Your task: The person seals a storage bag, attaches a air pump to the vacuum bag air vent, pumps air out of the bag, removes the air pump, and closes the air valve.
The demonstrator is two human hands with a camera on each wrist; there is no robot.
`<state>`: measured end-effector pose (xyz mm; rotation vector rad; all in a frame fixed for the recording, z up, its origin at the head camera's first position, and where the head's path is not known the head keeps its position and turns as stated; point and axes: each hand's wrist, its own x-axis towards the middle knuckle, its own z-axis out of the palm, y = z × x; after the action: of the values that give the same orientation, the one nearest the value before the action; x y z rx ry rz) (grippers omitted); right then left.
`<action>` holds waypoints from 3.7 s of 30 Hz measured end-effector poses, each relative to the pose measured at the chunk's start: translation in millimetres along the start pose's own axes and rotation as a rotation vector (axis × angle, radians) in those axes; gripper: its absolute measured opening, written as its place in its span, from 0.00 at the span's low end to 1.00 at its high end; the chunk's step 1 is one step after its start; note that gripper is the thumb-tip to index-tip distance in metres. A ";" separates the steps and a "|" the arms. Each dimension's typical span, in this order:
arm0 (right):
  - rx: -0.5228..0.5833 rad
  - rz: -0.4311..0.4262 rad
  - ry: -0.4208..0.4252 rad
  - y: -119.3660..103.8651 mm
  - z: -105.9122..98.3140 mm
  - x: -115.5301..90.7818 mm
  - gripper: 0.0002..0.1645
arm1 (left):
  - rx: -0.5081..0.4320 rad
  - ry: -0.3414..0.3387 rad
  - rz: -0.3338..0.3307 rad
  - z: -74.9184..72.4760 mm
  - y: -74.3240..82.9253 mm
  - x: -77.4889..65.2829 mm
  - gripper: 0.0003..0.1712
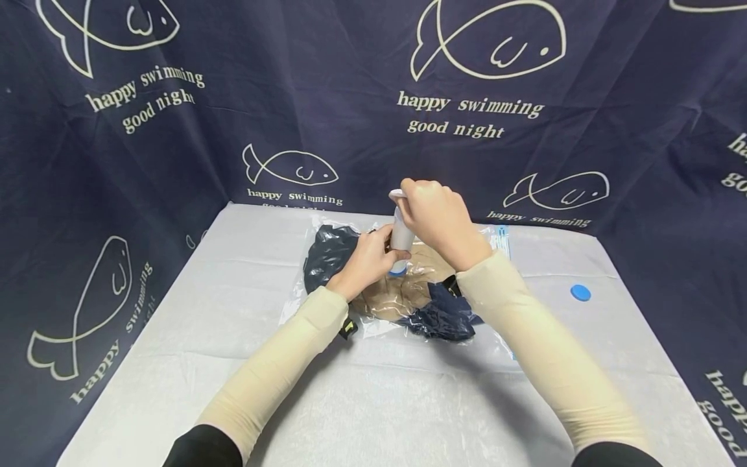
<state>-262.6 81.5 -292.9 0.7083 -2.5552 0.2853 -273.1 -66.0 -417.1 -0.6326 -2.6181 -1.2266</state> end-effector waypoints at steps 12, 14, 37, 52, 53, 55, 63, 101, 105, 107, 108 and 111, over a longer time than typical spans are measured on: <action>0.005 -0.060 -0.010 4.2 8.2 -2.3 0.18 | -0.061 -0.011 -0.047 -2.3 -0.9 -1.0 0.30; 0.008 -0.065 -0.008 4.9 8.8 -2.9 0.18 | -0.072 -0.001 -0.035 -1.0 -1.1 -1.5 0.31; 0.039 -0.045 -0.021 8.7 -17.3 -2.2 0.07 | -0.093 0.073 0.020 5.4 -0.6 -1.5 0.34; 0.106 -0.139 0.288 5.0 -55.9 10.1 0.09 | -0.117 0.066 0.007 7.2 -2.5 -2.7 0.33; 0.104 -0.139 0.306 4.3 -58.9 11.1 0.10 | -0.119 0.067 0.009 7.1 -2.4 -2.6 0.33; 0.107 -0.140 0.345 2.6 -64.7 12.9 0.11 | -0.120 0.070 0.012 6.5 -1.6 -2.6 0.33; 0.131 -0.177 0.541 -1.6 -83.5 20.2 0.12 | -0.117 0.070 -0.009 5.9 -0.2 -2.5 0.34; 0.032 -0.075 0.025 4.4 5.2 -7.7 0.14 | -0.146 0.050 -0.022 5.4 -5.2 -1.9 0.31; 0.024 -0.078 0.035 4.6 4.9 -9.0 0.16 | -0.139 0.049 -0.012 5.8 -4.7 -1.6 0.31; 0.022 -0.072 0.029 5.1 2.9 -9.0 0.16 | -0.145 0.050 -0.010 5.8 -4.6 -2.0 0.31; 0.022 -0.068 0.021 5.4 1.6 -8.8 0.17 | -0.149 0.049 -0.010 6.0 -4.7 -2.2 0.31; 0.041 -0.059 0.003 5.8 -4.7 -7.8 0.15 | -0.147 0.050 -0.008 6.6 -5.0 -3.0 0.31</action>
<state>-257.9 91.2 -293.1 0.7964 -2.5268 0.3195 -272.5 -64.7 -425.8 -0.6079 -2.5094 -1.4284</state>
